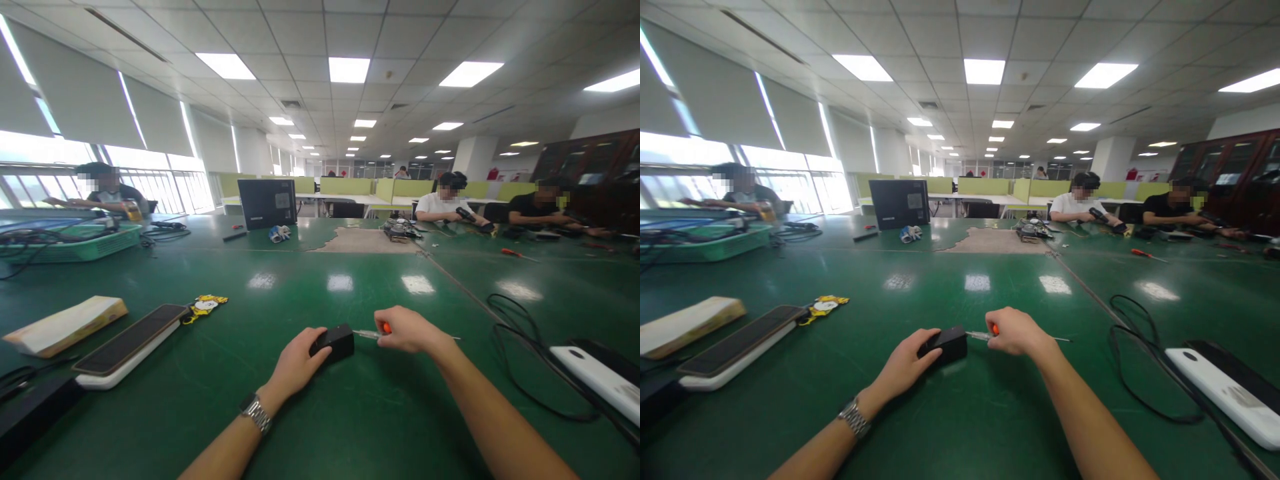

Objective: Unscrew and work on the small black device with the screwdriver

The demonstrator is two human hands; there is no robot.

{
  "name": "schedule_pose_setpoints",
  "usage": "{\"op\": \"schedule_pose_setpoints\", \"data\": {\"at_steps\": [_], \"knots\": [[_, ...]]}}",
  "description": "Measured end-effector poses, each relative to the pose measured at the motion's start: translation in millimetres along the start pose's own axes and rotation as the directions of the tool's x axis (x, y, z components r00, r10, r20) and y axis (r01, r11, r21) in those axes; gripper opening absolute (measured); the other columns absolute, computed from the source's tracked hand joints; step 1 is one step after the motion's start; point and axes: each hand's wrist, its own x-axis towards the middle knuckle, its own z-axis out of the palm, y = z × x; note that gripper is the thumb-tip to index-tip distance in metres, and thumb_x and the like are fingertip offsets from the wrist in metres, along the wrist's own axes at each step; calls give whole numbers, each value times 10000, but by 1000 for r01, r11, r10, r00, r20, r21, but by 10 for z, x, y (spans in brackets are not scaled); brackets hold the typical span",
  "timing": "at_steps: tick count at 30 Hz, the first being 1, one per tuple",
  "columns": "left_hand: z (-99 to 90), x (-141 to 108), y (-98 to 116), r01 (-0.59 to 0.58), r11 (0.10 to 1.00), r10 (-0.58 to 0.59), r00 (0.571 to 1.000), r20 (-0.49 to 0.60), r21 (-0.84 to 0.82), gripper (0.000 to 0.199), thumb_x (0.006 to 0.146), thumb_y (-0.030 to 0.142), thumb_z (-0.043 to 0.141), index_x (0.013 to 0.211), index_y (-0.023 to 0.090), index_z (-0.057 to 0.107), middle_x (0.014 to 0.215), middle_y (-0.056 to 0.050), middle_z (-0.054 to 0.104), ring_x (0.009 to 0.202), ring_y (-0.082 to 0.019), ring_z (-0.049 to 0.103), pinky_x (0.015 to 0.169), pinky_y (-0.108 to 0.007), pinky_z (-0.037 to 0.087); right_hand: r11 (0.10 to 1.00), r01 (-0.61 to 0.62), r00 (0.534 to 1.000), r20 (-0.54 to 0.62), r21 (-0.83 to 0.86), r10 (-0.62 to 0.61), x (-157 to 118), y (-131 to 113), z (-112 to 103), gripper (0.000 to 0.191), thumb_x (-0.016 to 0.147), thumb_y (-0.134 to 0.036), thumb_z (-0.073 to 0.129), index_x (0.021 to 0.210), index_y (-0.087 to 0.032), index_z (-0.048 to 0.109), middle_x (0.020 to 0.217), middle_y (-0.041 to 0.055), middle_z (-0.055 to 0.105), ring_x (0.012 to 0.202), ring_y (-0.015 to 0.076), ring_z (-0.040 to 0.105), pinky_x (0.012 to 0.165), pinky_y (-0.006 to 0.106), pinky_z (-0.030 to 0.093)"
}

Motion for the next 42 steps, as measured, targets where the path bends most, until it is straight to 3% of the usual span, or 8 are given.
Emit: {"op": "schedule_pose_setpoints", "data": {"at_steps": [5, 12, 18, 23, 31, 42], "knots": [[-39, -22, 45, -15, 998, 17, 999, 28, -54, 393, 844, 332, 580, 1223, 230, 550, 1148, -55, 608, 1009, -228, 571, 891, -333, 455, 1000, -5, 998, 65, 30, 3, 138, 110, 247, 149, 689, -270, 640, 830, -222, 635, 859, 21, 651, 754, 171, 562, 583, 236, 300], [-58, -49, 119, 20, 998, -18, 999, 35, -62, 379, 813, 285, 577, 1181, 212, 520, 1098, -59, 621, 936, -228, 593, 824, -317, 462, 998, 49, 998, -29, -46, -51, 240, 46, 528, 170, 698, -194, 580, 861, -229, 617, 888, 38, 649, 790, 194, 570, 580, 254, 273], [-69, -65, 138, 28, 997, -24, 998, 52, -72, 347, 821, 288, 565, 1159, 222, 518, 1080, -48, 621, 924, -217, 588, 807, -295, 450, 990, 0, 992, -125, -142, -18, 239, 25, 492, 160, 712, -205, 553, 854, -235, 618, 900, 40, 640, 792, 198, 566, 584, 269, 259], [-43, -77, 145, 2, 994, 7, 996, 84, -113, 368, 812, 273, 590, 1173, 239, 524, 1117, -36, 621, 972, -216, 581, 850, -291, 445, 983, 57, 970, -221, -176, -96, 253, -55, 481, 132, 738, -199, 541, 837, -233, 621, 879, 30, 623, 811, 184, 556, 596, 274, 254], [-59, -95, 162, 16, 997, -9, 996, 94, -75, 357, 826, 310, 579, 1171, 232, 530, 1093, -47, 624, 937, -220, 586, 814, -290, 459, 989, -69, 965, -261, -130, 33, 306, 140, 522, 89, 760, -181, 558, 822, -211, 614, 878, 26, 627, 848, 183, 526, 623, 268, 274], [-32, -77, 128, -5, 994, 14, 996, 87, -108, 374, 813, 284, 598, 1177, 219, 542, 1122, -53, 621, 979, -223, 580, 867, -306, 464, 991, 41, 967, -244, -125, -71, 299, -33, 531, 96, 773, -172, 561, 838, -211, 620, 909, 37, 627, 881, 190, 492, 647, 266, 301]]}}
